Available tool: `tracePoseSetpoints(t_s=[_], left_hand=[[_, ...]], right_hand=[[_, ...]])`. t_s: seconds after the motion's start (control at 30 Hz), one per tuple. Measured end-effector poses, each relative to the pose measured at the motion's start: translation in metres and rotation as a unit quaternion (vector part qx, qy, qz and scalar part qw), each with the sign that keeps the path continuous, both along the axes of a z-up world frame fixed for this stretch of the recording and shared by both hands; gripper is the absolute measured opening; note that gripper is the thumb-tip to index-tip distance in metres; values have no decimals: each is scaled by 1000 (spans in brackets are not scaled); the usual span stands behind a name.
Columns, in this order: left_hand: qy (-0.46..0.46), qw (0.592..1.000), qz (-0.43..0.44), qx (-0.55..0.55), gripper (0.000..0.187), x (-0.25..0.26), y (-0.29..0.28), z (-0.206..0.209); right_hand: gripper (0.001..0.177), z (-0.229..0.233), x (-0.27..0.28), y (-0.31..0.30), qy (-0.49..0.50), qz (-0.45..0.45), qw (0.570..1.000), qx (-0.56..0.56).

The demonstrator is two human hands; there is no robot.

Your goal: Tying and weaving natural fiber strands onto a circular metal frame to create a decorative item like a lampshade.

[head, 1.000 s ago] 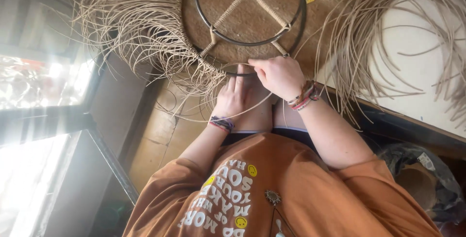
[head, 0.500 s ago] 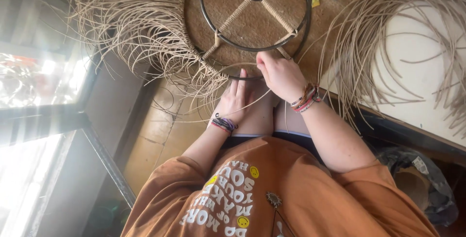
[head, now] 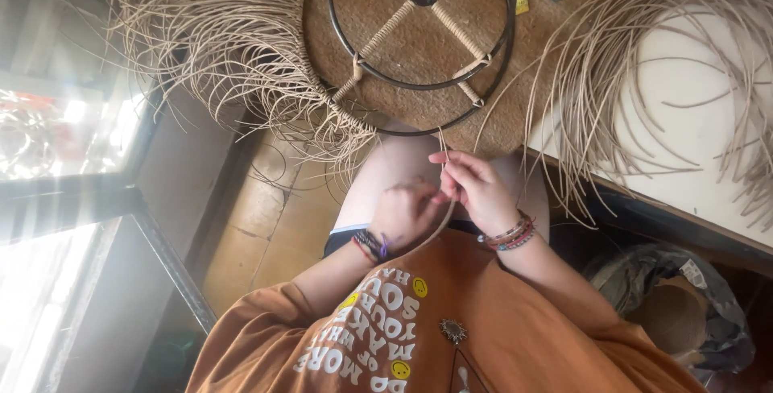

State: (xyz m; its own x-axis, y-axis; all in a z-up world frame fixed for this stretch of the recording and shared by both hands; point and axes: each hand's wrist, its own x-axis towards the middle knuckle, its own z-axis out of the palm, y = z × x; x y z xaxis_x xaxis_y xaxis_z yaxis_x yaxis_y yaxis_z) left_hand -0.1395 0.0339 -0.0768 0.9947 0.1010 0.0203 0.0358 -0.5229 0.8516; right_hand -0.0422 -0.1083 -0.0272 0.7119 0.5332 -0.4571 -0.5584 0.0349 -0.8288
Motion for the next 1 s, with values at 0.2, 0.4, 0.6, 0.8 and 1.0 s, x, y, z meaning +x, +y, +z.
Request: tracePoseSetpoints(t_s=[0.2, 0.4, 0.6, 0.8, 1.0], left_hand=[[-124, 991, -48, 9, 11, 42, 31, 118], [101, 993, 58, 0, 19, 109, 36, 69], [83, 955, 54, -278, 36, 104, 54, 78], [-51, 862, 120, -490, 82, 53, 42, 61], [-262, 953, 1, 153, 56, 26, 46, 35]], right_hand=[[32, 18, 40, -14, -357, 246, 883, -182], [35, -1, 37, -6, -683, -2, 649, -336], [9, 12, 38, -2, -604, 11, 760, -240], [14, -11, 49, -12, 20, 52, 998, 20], [10, -25, 43, 1, 81, 50, 993, 66]])
